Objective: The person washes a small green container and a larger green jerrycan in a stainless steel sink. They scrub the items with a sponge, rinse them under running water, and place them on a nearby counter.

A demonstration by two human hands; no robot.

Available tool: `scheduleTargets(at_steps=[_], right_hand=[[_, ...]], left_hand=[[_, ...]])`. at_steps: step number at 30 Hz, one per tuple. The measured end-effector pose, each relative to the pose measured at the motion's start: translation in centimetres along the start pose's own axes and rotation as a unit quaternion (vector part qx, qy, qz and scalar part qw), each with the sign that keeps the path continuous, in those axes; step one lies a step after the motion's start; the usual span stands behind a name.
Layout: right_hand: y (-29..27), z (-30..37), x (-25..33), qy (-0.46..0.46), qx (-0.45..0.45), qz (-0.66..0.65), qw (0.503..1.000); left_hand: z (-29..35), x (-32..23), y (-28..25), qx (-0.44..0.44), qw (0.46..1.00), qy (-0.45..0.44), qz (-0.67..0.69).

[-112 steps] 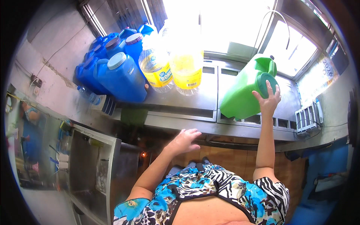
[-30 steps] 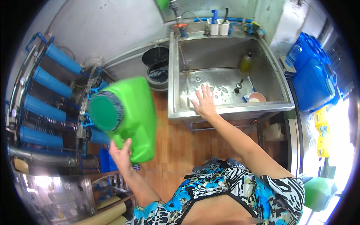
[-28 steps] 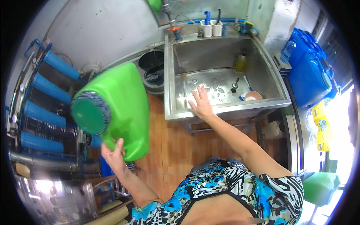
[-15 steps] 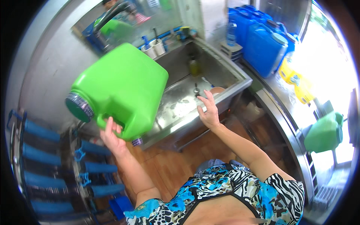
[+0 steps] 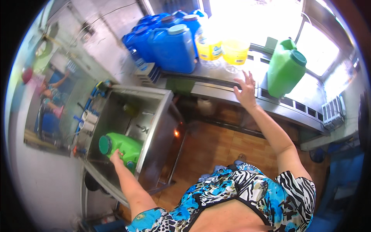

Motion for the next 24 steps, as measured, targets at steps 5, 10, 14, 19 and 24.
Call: scheduleTargets(at_steps=[5,10,14,19,24], right_hand=[[-9.9,-4.0,-16.6,0.168,0.089,0.187,0.964],[-16.9,-9.1,-28.0,0.247,0.144,0.219,0.933],[-19.8,-12.6,-34.3,0.276,0.208,0.213,0.914],[-20.6,-15.3,-38.8,0.264,0.314,0.184,0.893],[-20.9,-16.4,-41.2,0.267,0.409,0.108,0.866]], left_hand=[[1.5,-4.6,7.7,-0.152,0.826,-0.052,-0.54],[12.6,-8.7,29.9,-0.347,0.788,0.183,-0.474],[24.5,-8.7,51.1,-0.017,0.857,0.375,-0.353],[41.2,-6.2,70.7,0.423,0.75,0.473,-0.187],[51.8,-3.6,81.0,0.583,0.616,0.477,-0.23]])
Point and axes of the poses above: each hand's wrist, its own z-axis away from the middle knuckle, its own y-axis out of the palm, x = y × z, the point moved 3 cm from there along -z, towards the middle knuckle, and after that the axes turned 13 degrees about x, right-handed, at the moved point
